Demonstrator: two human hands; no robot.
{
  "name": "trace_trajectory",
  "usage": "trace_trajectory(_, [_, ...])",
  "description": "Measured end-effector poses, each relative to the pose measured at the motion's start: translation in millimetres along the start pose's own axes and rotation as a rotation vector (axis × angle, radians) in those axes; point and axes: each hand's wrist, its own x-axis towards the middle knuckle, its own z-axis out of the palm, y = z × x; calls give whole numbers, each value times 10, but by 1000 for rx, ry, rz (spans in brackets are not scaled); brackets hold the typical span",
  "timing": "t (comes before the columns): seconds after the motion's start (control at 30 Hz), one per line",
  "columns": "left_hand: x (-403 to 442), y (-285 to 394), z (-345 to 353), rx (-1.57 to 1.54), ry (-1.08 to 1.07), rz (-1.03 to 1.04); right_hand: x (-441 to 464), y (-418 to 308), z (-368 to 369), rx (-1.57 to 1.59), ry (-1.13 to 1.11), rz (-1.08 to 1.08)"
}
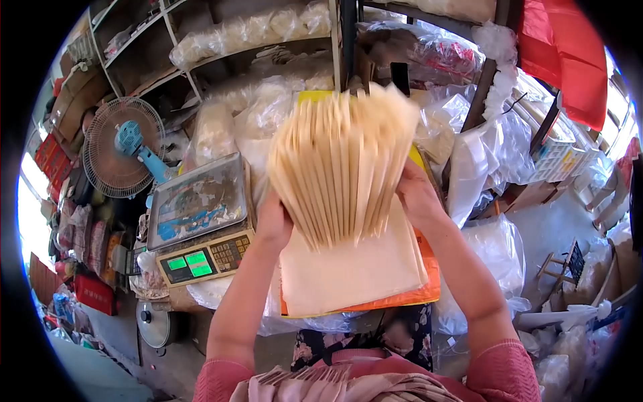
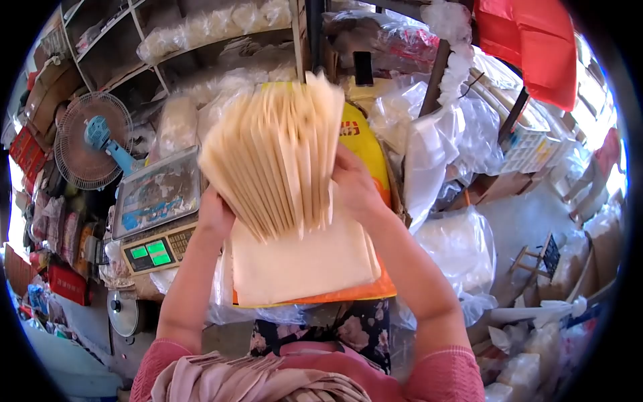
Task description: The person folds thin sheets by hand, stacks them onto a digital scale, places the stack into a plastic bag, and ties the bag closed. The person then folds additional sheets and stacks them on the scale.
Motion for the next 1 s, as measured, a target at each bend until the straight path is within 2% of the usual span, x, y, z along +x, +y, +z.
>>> trace_trajectory(0.03, [-10, 2, -37, -35, 40, -8, -56, -18, -53, 28, -41, 80])
trace_trajectory(0.07, [-33, 32, -44, -56, 82, -95, -119, -60, -79, -58, 60, 229])
trace_trajectory(0.17, [-49, 128, -91, -47, 11, -250, -117, -77, -120, -83, 35, 411])
trace_trajectory(0.27, [-47, 216, 92, -57, 15, -390, 50, -150, 171, -208, 80, 656])
trace_trajectory(0.37, [9, 40, 209, -107, 59, -293, 135, -90, 524, -36, 227, 465])
trace_trajectory(0.4, [-7, 46, 211, -169, 33, -189, 102, -132, 524, 65, 237, 417])
trace_trajectory(0.5, [94, -211, -367, -80, -356, -131, -27, 110, 194, -79, 23, 201])
trace_trajectory(0.53, [74, -265, -349, -34, -428, -24, -79, 217, 58, -137, -42, 159])
trace_trajectory(0.57, [54, -354, -340, 4, -372, -53, -131, 325, -78, -192, -102, 113])
trace_trajectory(0.63, [-6, -561, -357, 87, -271, -113, -247, 793, -374, -189, -82, 147])
trace_trajectory(0.67, [-51, -634, -400, 53, -256, -175, -277, 869, -434, -140, -151, 136])
trace_trajectory(0.77, [-89, -482, -240, 339, -188, -340, -324, 855, -380, 25, -145, 129])
trace_trajectory(0.87, [-129, -600, -23, 232, -218, -226, -320, 980, -82, -164, -16, 194])
trace_trajectory(0.9, [-140, -627, 23, 178, -234, -170, -276, 934, 4, -328, -19, 84])
trace_trajectory(0.97, [-155, -656, -5, -94, -152, -226, -192, 733, 191, -654, -27, -131])
trace_trajectory(1.0, [-177, -694, -20, -217, -144, -231, -194, 602, 342, -924, -20, -143])
